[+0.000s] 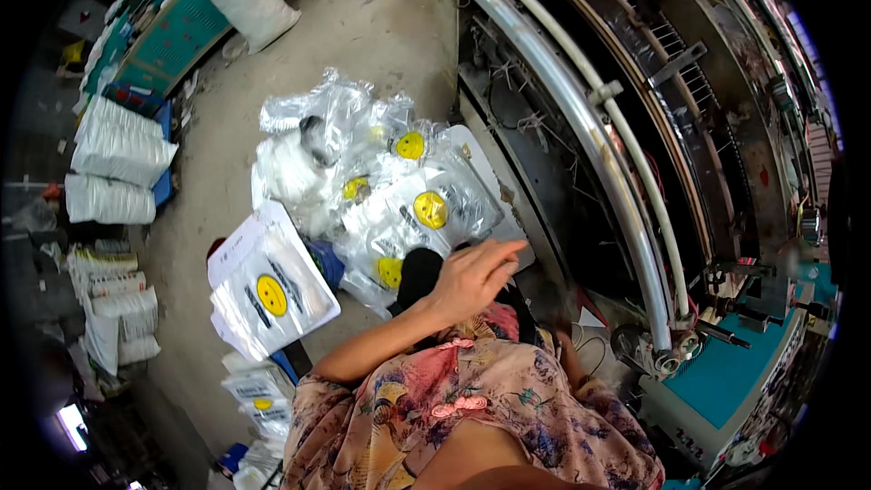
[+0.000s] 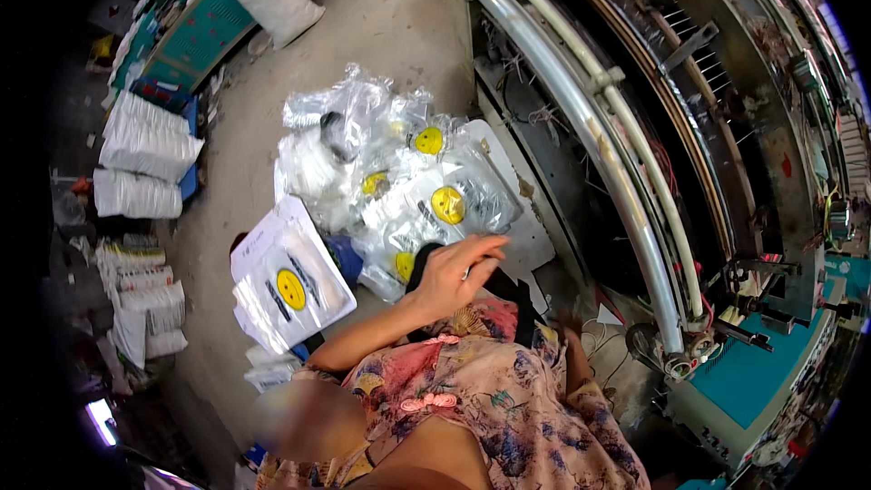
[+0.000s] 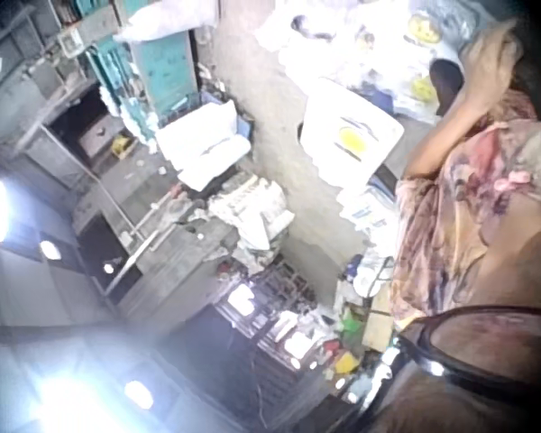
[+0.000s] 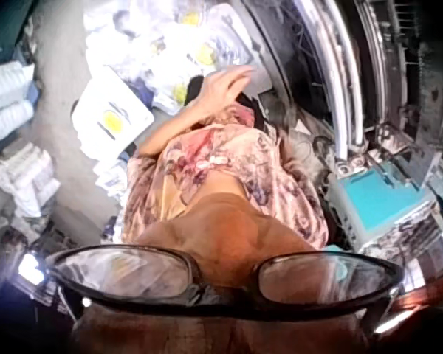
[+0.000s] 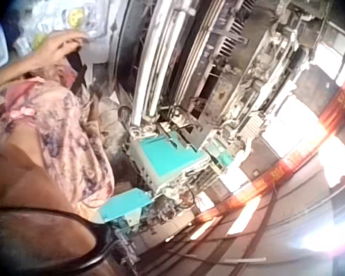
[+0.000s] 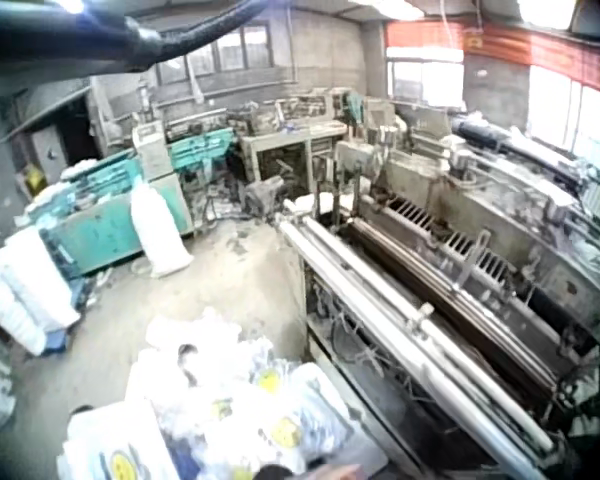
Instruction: The person performs maintenance on a packaging machine in a factory setting. They use a screwdriver to adjust components on the machine's control panel and then use a wrench to tighten bolts on the machine's mechanical assembly. The person also handles a roll of white tape, placing it onto a spindle on the machine.
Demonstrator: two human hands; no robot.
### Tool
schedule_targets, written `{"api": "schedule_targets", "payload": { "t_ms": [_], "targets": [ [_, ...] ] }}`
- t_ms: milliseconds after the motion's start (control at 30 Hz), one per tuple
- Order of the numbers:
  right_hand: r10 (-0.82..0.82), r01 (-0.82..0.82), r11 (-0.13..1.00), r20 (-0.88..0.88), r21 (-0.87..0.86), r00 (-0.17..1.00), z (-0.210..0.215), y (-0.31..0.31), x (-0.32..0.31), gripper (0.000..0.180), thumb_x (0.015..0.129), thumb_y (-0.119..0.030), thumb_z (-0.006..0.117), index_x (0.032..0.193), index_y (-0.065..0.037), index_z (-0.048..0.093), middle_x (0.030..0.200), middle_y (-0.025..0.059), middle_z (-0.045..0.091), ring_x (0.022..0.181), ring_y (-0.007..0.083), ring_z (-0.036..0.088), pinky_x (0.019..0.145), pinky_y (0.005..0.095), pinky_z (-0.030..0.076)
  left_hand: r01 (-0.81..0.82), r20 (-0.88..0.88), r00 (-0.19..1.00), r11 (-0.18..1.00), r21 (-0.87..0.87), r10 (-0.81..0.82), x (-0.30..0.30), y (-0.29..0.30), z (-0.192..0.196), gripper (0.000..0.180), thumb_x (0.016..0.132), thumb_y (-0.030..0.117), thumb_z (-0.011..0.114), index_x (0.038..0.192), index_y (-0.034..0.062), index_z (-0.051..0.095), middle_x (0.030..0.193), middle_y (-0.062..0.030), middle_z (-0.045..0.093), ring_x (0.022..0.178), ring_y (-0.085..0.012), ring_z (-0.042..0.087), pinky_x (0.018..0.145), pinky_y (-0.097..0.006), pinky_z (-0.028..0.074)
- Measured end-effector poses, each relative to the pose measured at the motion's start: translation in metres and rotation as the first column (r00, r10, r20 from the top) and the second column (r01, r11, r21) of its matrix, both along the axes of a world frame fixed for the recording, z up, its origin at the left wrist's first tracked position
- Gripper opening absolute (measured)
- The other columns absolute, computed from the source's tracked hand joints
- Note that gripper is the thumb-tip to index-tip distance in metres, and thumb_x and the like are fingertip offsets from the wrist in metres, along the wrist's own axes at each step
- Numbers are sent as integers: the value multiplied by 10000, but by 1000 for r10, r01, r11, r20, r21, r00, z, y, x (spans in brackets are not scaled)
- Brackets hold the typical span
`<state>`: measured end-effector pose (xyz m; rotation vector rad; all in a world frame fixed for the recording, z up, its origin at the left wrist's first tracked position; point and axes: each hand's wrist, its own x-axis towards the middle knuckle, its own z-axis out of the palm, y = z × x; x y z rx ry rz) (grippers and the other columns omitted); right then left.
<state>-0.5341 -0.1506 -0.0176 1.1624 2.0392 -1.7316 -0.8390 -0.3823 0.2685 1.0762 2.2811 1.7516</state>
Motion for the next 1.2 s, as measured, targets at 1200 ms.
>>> {"api": "schedule_targets", "payload": {
  "t_ms": [1200],
  "targets": [
    [-17,38,707,-37,706,999,-251,-203,-635,278,811,-223,691,1048,-84,649,1142,105,648,1020,298,621,918,385,473,374,350,848,918,135,-397,-888,60,21,334,1004,175,496,1291,6,515,1075,-106,626,732,-96,571,695,-234,475]
  ]
}}
